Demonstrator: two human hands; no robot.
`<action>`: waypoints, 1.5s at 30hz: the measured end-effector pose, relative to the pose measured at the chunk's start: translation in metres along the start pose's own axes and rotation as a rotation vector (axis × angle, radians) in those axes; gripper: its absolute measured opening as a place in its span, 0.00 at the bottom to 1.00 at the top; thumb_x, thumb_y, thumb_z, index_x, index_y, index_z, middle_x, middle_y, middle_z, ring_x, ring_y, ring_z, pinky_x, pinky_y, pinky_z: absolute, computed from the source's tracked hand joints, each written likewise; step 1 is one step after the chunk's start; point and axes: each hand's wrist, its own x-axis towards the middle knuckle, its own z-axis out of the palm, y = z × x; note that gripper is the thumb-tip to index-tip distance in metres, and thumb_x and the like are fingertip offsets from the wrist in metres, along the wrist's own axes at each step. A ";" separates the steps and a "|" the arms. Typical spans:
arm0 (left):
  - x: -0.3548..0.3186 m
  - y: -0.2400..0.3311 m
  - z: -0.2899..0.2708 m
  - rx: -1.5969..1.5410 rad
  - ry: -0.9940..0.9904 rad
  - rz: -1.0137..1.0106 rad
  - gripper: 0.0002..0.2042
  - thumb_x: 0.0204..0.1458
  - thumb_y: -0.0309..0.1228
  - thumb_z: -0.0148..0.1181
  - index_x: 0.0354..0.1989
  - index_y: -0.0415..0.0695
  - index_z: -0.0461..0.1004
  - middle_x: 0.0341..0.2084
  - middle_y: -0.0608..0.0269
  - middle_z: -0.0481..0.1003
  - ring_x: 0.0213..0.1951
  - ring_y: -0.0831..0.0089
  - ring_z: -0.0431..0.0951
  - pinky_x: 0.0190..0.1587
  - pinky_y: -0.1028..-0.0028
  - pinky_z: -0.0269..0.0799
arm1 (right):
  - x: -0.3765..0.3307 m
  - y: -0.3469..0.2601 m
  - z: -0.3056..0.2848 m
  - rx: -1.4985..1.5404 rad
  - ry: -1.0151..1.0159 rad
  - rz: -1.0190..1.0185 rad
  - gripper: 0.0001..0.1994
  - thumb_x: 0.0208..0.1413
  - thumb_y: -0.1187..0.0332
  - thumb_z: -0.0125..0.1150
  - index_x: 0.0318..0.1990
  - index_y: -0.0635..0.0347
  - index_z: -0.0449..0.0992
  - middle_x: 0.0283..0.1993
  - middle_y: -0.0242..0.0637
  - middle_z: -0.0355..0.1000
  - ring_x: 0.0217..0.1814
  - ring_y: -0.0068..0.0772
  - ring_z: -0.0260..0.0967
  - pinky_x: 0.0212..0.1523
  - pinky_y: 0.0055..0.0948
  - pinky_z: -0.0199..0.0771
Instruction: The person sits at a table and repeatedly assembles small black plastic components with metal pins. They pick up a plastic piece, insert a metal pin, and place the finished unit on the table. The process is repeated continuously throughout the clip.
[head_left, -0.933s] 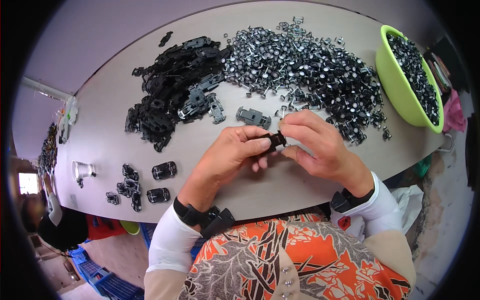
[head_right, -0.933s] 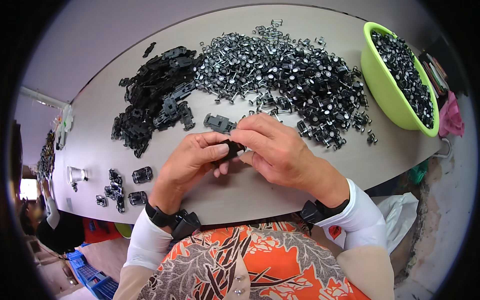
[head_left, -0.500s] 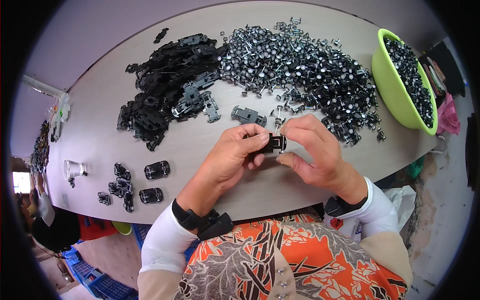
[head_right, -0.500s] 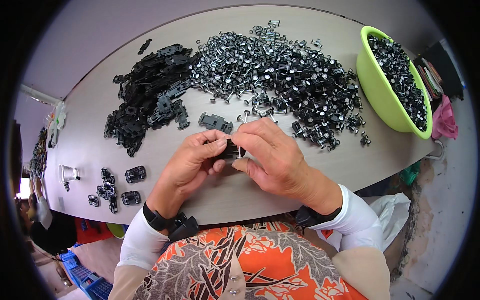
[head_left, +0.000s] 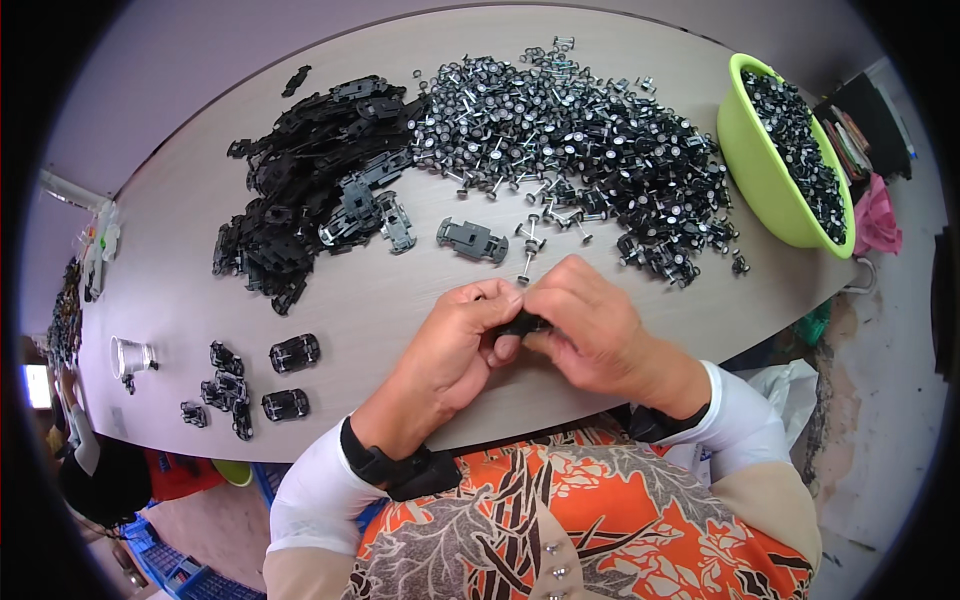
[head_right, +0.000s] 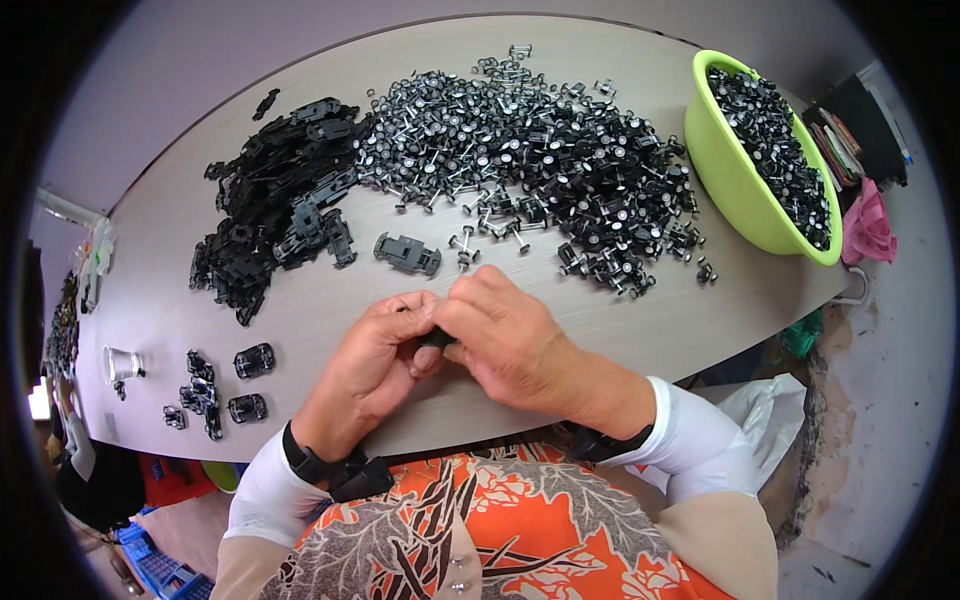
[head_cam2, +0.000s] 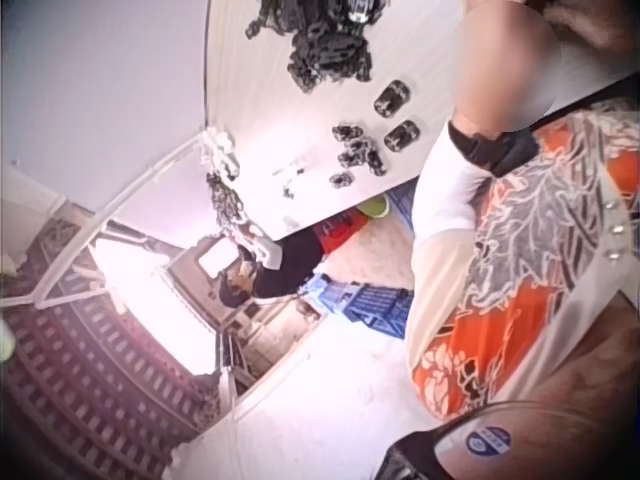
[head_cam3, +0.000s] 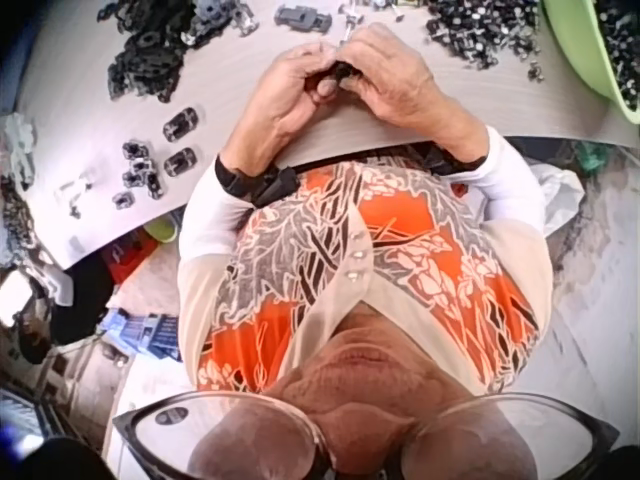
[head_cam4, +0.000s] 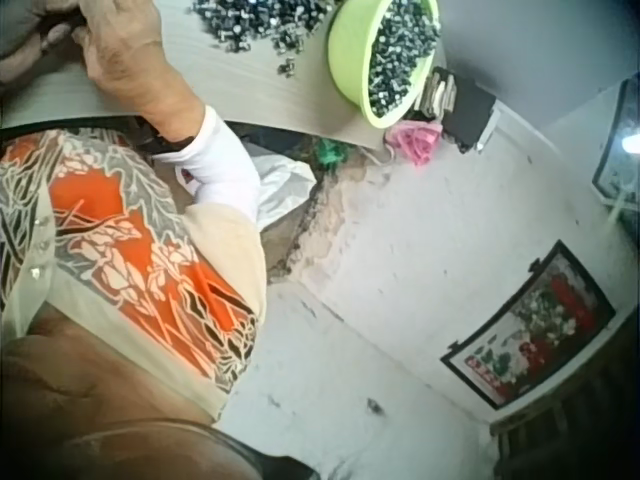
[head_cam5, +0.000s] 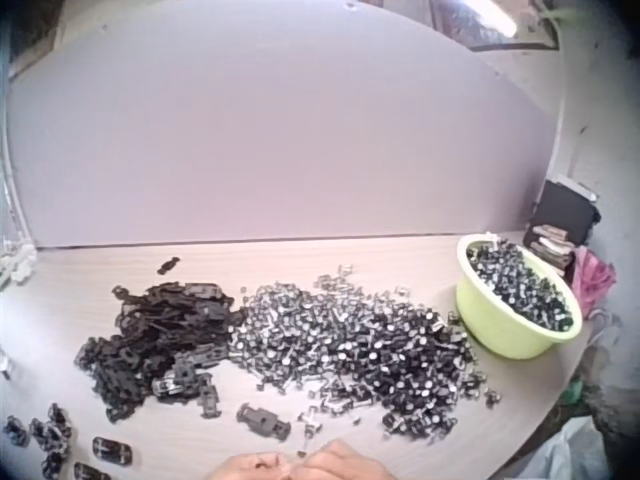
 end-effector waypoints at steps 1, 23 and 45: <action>-0.001 -0.001 0.001 0.018 0.007 0.007 0.06 0.58 0.29 0.54 0.30 0.42 0.70 0.22 0.67 0.70 0.18 0.80 0.65 0.21 0.82 0.57 | 0.000 -0.003 0.001 -0.005 -0.008 0.013 0.21 0.36 0.78 0.67 0.43 0.63 0.70 0.35 0.40 0.65 0.36 0.44 0.63 0.37 0.36 0.69; 0.002 0.020 -0.007 0.314 0.066 0.092 0.08 0.56 0.26 0.55 0.42 0.38 0.72 0.28 0.62 0.75 0.22 0.77 0.77 0.22 0.80 0.72 | 0.026 0.069 -0.049 -0.096 -0.134 0.289 0.13 0.46 0.80 0.57 0.41 0.62 0.72 0.33 0.37 0.69 0.25 0.34 0.67 0.27 0.30 0.68; 0.004 0.017 -0.007 0.340 0.063 0.098 0.10 0.58 0.27 0.54 0.44 0.36 0.70 0.29 0.59 0.76 0.24 0.73 0.79 0.25 0.77 0.77 | 0.029 0.053 -0.045 -0.012 -0.155 0.138 0.11 0.40 0.85 0.51 0.33 0.65 0.72 0.30 0.40 0.65 0.29 0.40 0.66 0.28 0.33 0.66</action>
